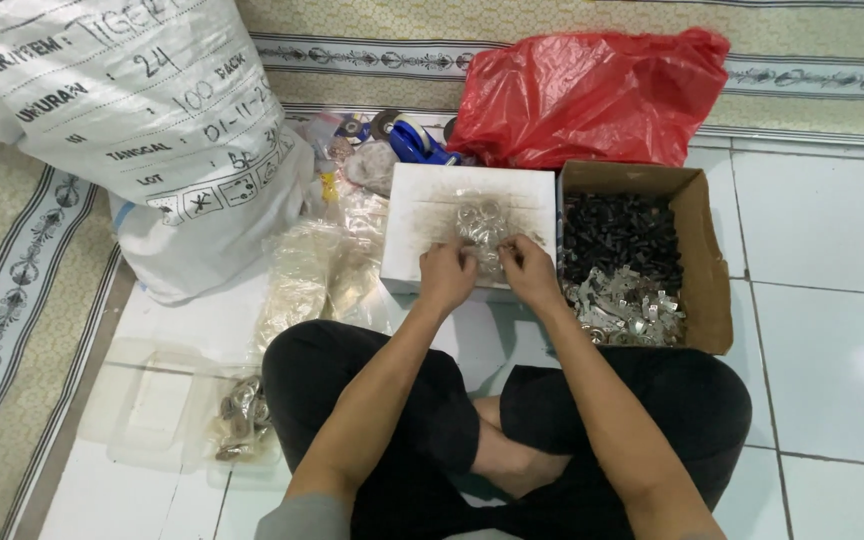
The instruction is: Sorting and bagging small metal hinges or brackets from a bulk container on the floor.
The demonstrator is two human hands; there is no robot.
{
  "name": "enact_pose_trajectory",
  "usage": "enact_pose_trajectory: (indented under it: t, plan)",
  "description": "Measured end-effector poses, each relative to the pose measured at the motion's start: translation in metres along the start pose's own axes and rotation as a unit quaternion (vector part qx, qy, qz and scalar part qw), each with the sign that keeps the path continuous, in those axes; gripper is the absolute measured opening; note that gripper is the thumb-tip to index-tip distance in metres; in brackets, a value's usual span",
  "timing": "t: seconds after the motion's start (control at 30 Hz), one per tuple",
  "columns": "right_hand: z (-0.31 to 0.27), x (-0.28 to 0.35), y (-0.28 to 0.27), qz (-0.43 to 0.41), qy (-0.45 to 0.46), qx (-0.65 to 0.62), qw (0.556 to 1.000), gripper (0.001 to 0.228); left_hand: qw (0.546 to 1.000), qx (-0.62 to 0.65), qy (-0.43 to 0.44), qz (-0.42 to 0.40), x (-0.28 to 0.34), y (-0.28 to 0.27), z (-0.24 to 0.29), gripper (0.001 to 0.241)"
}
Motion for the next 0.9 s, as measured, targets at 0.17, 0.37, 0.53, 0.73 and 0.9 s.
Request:
enact_pose_trajectory:
  t: [0.17, 0.37, 0.53, 0.73, 0.9]
  plan:
    - [0.032, -0.009, 0.003, 0.022, 0.022, -0.074, 0.997, 0.015, 0.977, 0.208, -0.044, 0.017, 0.012, -0.018, 0.016, 0.035]
    - [0.030, -0.009, 0.004, 0.012, 0.045, -0.136, 0.990, 0.028, 0.969, 0.243, -0.035, 0.001, -0.001, 0.007, -0.013, 0.026]
    - [-0.005, 0.006, -0.008, -0.053, 0.028, -0.083, 0.995, 0.028, 0.982, 0.159, -0.064, -0.075, 0.006, 0.003, -0.009, 0.043]
    - [-0.029, 0.002, -0.019, -0.061, -0.066, 0.084, 0.992, 0.019, 0.996, 0.002, 0.076, -0.051, 0.017, -0.029, 0.047, 0.024]
    - [-0.003, -0.013, -0.009, -0.093, -0.011, 0.053, 0.994, 0.022, 0.992, -0.048, 0.084, -0.076, -0.016, 0.011, 0.008, 0.026]
Point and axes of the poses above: each hand's wrist, its own x-axis away from the middle knuckle, its own y-axis out of the palm, z = x × y, the point moved 8 cm from there along -x, towards the middle knuckle, and after that the axes turned 4 degrees about x, right-handed, at the moved point
